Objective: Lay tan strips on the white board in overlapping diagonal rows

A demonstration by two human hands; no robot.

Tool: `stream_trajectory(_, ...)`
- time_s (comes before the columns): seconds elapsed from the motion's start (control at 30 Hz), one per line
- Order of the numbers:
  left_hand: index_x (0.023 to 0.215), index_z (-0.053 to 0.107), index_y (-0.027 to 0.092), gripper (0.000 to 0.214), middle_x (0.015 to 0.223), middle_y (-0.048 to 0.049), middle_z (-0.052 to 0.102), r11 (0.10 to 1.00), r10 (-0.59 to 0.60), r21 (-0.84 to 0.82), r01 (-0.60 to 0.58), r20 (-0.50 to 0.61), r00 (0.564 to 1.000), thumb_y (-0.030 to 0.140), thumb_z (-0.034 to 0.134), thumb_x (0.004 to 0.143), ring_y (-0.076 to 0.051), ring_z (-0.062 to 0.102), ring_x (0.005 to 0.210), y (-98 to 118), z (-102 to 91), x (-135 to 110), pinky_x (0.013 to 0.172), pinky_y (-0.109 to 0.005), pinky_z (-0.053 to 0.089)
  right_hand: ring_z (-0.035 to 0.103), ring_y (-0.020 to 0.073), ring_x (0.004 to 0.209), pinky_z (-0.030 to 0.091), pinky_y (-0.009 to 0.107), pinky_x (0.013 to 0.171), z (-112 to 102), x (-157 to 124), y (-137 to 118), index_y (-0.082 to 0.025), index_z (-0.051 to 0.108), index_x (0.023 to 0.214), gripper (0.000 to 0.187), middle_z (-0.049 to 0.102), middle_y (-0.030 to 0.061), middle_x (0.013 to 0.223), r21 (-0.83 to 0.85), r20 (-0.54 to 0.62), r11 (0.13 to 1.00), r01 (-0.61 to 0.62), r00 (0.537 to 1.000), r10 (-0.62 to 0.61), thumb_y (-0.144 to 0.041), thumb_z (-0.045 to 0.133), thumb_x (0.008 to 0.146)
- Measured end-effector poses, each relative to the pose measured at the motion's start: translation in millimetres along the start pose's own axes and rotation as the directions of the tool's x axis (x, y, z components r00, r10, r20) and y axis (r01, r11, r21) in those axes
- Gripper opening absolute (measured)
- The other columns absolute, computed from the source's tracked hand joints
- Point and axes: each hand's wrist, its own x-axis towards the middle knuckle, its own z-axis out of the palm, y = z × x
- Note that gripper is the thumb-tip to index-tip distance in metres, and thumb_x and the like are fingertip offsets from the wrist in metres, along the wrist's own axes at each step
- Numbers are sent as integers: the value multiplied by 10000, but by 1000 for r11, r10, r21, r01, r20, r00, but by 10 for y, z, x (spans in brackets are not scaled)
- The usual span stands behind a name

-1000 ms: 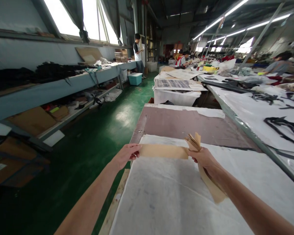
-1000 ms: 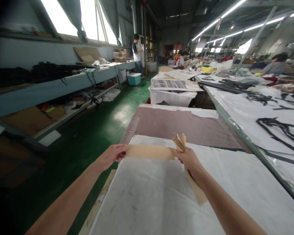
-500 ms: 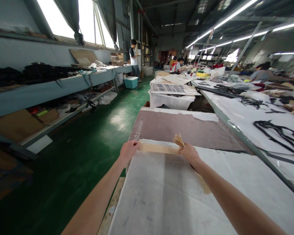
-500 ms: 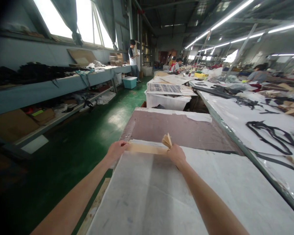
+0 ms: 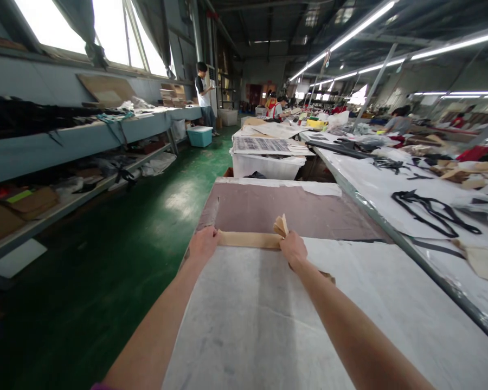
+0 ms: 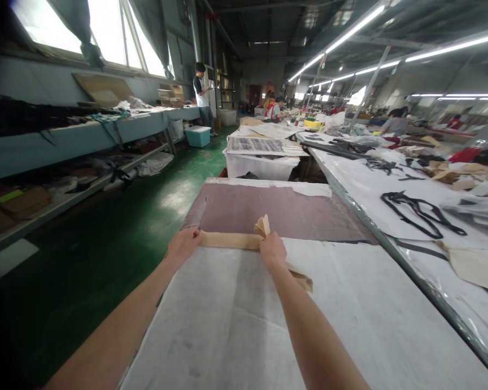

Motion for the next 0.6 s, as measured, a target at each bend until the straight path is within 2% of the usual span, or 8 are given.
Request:
stream_trajectory(0.23, 892, 666, 212, 294, 922, -86, 699, 998, -9, 64, 8, 0, 1000, 379, 426, 871, -227, 647, 849, -6, 52, 39, 683, -289, 459, 653, 275, 985, 489, 355, 764, 69, -54, -90, -129, 576, 1068, 251, 674, 176, 1043, 0, -13, 999, -49, 999, 49, -248, 461, 880)
stream_trajectory(0.33, 1025, 624, 191, 281, 1053, -114, 654, 996, 25, 88, -21, -42, 999, 323, 419, 885, -230, 626, 918, 36, 58, -9, 728, -305, 466, 646, 283, 1001, 478, 366, 789, 89, -51, -110, -125, 564, 1073, 241, 663, 189, 1060, -3, -13, 1000, -27, 1000, 27, -233, 472, 879)
stream_trajectory(0.43, 1141, 572, 196, 302, 1211, -134, 569, 982, 165, 109, -156, -76, 983, 229, 383, 907, -243, 536, 1116, 113, 59, -78, 889, -353, 427, 630, 297, 1026, 467, 386, 814, 100, -49, -111, -108, 550, 1093, 250, 647, 197, 1086, 10, -11, 1000, -7, 1000, 7, -211, 493, 872)
stream_trajectory(0.5, 1050, 620, 222, 271, 1166, -102, 594, 953, 287, 111, -280, -44, 957, 176, 400, 899, -221, 514, 1144, 158, 67, -122, 955, -342, 387, 617, 298, 1042, 462, 395, 832, 103, -48, -104, -95, 544, 1109, 263, 636, 201, 1100, 31, -3, 1000, -6, 1000, 6, -210, 506, 875)
stream_trajectory(0.6, 885, 668, 192, 260, 1001, -103, 649, 921, 374, 116, -371, 4, 928, 126, 417, 872, -224, 561, 1053, 199, 89, -205, 911, -331, 407, 598, 266, 1047, 458, 418, 870, 75, -36, -85, -100, 536, 1143, 292, 618, 163, 1121, 97, 26, 995, -20, 1000, 18, -272, 510, 909)
